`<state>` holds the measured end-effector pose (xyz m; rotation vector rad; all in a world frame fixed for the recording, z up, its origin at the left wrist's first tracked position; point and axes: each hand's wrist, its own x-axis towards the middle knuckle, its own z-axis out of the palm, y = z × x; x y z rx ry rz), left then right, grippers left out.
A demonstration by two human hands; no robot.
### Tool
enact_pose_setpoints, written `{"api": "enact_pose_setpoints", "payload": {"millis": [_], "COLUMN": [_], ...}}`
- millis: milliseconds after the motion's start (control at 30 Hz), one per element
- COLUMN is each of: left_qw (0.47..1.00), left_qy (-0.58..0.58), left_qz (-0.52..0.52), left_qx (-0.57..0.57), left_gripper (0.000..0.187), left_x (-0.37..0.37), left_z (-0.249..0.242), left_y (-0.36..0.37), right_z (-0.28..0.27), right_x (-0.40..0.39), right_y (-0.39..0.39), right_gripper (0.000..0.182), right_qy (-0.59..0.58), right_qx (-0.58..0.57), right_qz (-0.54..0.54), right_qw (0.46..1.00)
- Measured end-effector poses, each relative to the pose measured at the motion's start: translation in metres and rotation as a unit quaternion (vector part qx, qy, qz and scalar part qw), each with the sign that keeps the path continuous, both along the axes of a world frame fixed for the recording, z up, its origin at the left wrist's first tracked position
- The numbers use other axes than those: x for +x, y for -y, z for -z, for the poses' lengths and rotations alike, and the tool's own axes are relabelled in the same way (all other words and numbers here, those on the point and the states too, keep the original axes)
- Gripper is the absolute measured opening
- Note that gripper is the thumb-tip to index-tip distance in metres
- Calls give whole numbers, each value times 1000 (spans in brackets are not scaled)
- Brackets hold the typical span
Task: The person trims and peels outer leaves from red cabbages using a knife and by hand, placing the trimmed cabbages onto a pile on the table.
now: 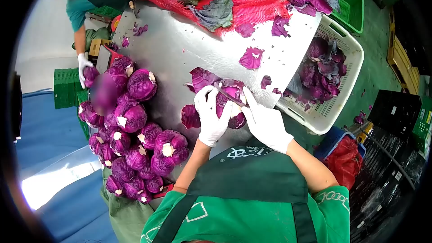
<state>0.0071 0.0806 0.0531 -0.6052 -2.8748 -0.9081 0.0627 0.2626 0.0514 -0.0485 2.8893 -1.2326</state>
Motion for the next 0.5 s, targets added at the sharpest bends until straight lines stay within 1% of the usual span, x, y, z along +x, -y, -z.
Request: {"api": "enact_pose_setpoints", "payload": {"millis": [33, 100, 133, 167, 233, 267, 333, 367, 433, 500], "left_qw": [1000, 999, 998, 997, 996, 996, 997, 998, 997, 995], "left_qy": [-16, -13, -22, -32, -33, -35, -35, -37, -68, -94], "left_qz": [-13, -17, -24, -31, -44, -57, -46, -31, -3, -5], "left_qx": [18, 28, 46, 65, 66, 66, 57, 49, 19, 24], "left_gripper": [56, 54, 54, 54, 55, 55, 57, 59, 66, 66], "left_x": [1, 2, 3, 3, 5, 6, 11, 14, 32, 31], "left_z": [4, 8, 10, 11, 14, 15, 12, 9, 8, 6], "left_y": [-2, -6, -7, -9, -12, -13, -14, -16, -23, -27], "right_z": [-1, -8, 4, 7, 11, 13, 19, 16, 74, 75], "right_x": [-1, -10, -9, -10, -13, -16, -23, -33, -48, -66], "right_y": [0, -3, -4, -3, -2, -2, -8, -19, -53, -64], "right_gripper": [55, 55, 53, 53, 47, 47, 39, 33, 36, 37], "right_qy": [3, 104, 38, 40, -35, -35, -130, 79, -40, -6], "right_qx": [0, 43, 57, 57, 50, 51, 129, 141, 70, -47], "right_qz": [4, -18, -14, -14, 7, 4, 30, 52, 130, 114], "right_qw": [1000, 993, 998, 997, 998, 998, 983, 985, 988, 992]}}
